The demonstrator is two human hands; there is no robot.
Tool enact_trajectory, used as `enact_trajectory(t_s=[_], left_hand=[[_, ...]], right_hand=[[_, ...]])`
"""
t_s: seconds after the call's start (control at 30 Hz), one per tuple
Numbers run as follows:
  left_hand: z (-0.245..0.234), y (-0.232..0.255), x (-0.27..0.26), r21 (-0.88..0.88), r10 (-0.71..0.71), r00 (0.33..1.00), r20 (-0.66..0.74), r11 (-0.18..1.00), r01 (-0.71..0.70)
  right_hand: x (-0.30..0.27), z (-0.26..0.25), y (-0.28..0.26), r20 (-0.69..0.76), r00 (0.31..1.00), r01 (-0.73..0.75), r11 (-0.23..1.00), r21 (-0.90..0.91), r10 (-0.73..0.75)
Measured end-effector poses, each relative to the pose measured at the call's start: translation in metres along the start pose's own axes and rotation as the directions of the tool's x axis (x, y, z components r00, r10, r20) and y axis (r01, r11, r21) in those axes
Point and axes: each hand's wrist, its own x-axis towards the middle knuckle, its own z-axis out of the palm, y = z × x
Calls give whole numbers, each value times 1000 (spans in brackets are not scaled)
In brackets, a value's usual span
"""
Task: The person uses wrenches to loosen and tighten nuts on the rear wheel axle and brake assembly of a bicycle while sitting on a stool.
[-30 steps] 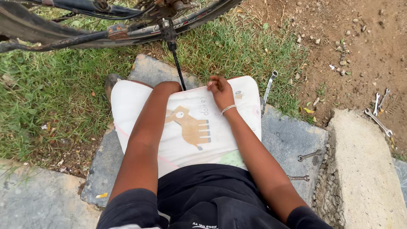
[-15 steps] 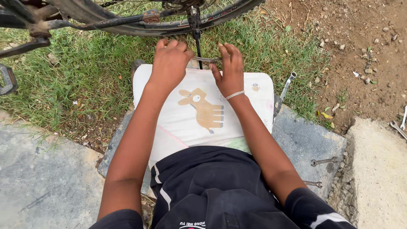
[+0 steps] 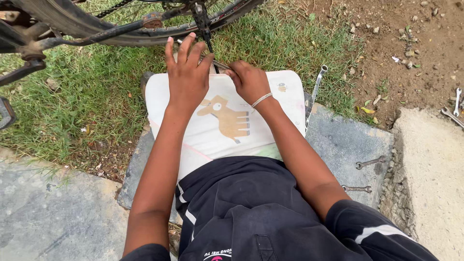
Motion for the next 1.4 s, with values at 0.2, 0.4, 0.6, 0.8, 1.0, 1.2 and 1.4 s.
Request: enact_trajectory(t_s=[0.2, 0.4, 0.6, 0.8, 1.0, 1.2, 1.4], left_hand=[[-6, -41, 30, 80, -276, 950, -145, 954, 289], [-10, -48, 67, 239, -215, 945, -245, 932, 274], [-18, -76, 85, 228, -55, 995, -85, 971, 74], [10, -97, 72, 473, -43, 999, 22, 880, 27], [28, -94, 75, 469, -114, 994, 2, 877, 99], [32, -96, 73, 506, -126, 991, 48, 859, 84], [24, -91, 59, 380, -92, 995, 34, 922, 72]], right_hand=[[27, -63, 5, -512, 852, -101, 994, 53, 113], [62, -18, -6, -456, 827, -36, 840, 541, 329], [50, -61, -36, -245, 870, -271, 830, 487, 428], [61, -52, -39, -549, 775, 196, 706, 681, 314], [46, -35, -33, -431, 819, -255, 914, 316, 378], [61, -76, 1, -762, 534, 372, 708, 600, 366], [22, 49, 24, 49, 812, -584, 808, 82, 581]])
